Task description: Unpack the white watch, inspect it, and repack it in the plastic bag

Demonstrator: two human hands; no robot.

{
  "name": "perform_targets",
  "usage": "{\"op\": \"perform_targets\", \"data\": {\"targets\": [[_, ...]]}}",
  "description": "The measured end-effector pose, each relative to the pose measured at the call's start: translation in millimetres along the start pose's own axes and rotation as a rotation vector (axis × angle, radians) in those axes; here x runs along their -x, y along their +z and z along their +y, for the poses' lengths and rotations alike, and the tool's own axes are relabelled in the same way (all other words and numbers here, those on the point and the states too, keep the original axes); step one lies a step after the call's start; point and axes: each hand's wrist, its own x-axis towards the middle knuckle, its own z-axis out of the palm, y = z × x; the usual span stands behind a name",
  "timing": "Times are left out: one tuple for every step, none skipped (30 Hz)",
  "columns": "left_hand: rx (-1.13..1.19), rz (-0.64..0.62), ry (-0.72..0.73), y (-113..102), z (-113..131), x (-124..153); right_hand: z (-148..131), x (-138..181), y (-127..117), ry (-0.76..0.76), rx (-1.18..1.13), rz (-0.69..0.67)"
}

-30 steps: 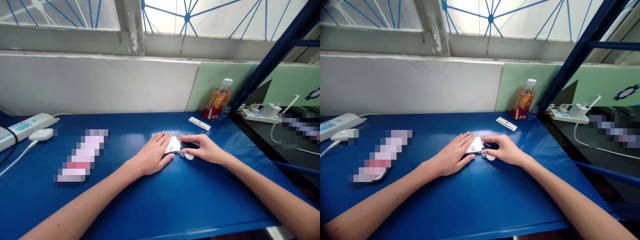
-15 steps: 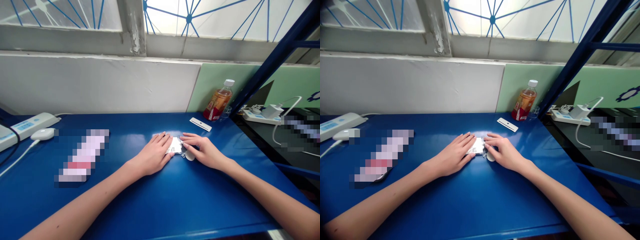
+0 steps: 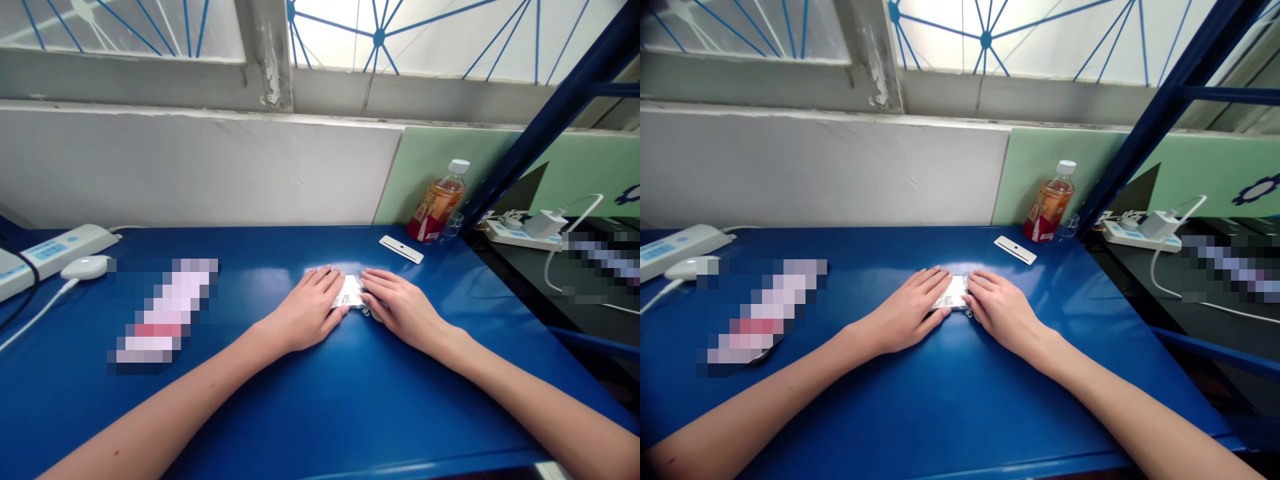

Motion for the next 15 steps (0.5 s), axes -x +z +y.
{"op": "perform_targets", "data": {"targets": [[-0.002,0.003,0.002,0,0,0,-1,0,1,-0.001,0.023,0.005],[-0.004,0.006,0.004,0,1,0,-2,0,1,-0.002,0.039,0.009],[-0.004,0.008,0.006,0,1,0,-2,0,1,0.001,0.049,0.011],[-0.004,0.011,0.006,0,1,0,-3,0,2,0.004,0.054,0.012],[-0.002,0.015,0.004,0,1,0,-3,-1,2,0.009,0.055,0.012],[0.002,0.018,0.002,0,1,0,-4,-1,2,0.014,0.055,0.012],[0.007,0.021,0.001,1,1,0,-4,-1,2,0.019,0.055,0.011],[0.010,0.024,0.000,1,1,-1,-5,-2,2,0.022,0.057,0.007],[0.010,0.026,0.001,1,1,-1,-6,-2,2,0.021,0.062,-0.001],[0.005,0.027,0.002,1,1,-1,-6,-2,2,0.014,0.069,-0.014],[-0.003,0.028,0.003,1,2,-1,-8,-2,3,0.005,0.080,-0.029],[-0.013,0.029,0.004,1,2,-1,-9,-2,3,-0.005,0.093,-0.046],[-0.023,0.028,0.004,1,2,-1,-10,-2,3,-0.014,0.108,-0.064],[-0.030,0.027,0.005,1,3,-2,-11,-2,3,-0.019,0.123,-0.081],[-0.034,0.025,0.005,0,3,-2,-12,-2,3,-0.021,0.139,-0.096]]}}
